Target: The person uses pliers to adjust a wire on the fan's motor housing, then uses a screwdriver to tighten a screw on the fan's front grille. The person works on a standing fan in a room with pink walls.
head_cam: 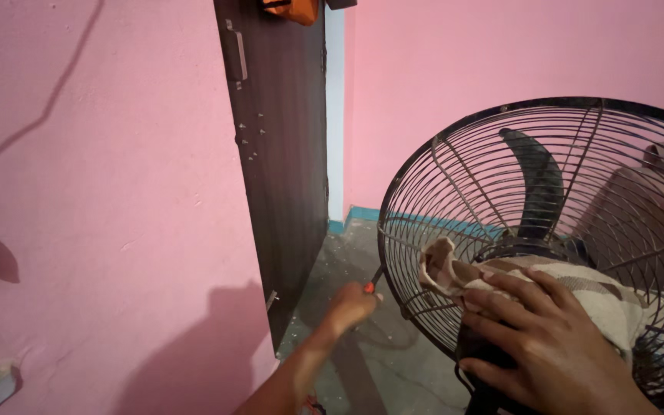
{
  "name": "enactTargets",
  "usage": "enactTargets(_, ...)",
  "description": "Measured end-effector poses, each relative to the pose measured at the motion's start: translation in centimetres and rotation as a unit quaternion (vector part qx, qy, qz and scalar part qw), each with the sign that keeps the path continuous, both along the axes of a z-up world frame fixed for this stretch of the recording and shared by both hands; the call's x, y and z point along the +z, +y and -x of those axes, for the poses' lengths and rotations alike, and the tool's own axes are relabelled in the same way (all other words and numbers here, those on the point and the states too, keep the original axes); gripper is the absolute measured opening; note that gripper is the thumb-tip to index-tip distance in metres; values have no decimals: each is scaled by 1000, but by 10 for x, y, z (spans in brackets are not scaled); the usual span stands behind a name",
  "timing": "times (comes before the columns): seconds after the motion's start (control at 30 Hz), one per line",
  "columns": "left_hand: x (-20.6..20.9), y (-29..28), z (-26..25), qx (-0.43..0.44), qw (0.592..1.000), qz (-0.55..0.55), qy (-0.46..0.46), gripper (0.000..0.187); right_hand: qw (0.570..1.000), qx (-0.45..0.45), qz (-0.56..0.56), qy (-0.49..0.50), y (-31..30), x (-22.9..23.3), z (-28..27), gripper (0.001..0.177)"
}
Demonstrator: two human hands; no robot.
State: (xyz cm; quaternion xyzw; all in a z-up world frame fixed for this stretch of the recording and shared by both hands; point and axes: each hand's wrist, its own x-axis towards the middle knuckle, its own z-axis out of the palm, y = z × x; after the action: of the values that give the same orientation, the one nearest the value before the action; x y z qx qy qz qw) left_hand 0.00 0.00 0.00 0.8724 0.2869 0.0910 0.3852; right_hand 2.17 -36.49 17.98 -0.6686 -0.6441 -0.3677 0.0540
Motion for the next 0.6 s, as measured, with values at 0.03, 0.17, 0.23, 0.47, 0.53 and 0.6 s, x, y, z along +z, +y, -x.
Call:
enactTargets(0.03,4,1,5,-18,987,157,-20,49,1000,7,-7,-1,-1,3,3,55)
enactTargets(0.17,26,4,17,-23,880,474,-27,38,1000,20,-15,3,-1,11,11,54)
enactTargets(0.23,35,2,20,-9,874,485,-12,39,1000,20,-15,5,0,13,13,54)
enactTargets(0.47,43,-15,29,-8,930,361,-70,35,1000,21,-17,4,1,13,14,55)
enactTargets(0.53,44,-21,27,5,947,312,-74,36,1000,22,-18,6,0,13,14,54)
enactTargets(0.6,45,-25,25,23,961,270,-61,35,1000,24,-19,7,1,14,13,53)
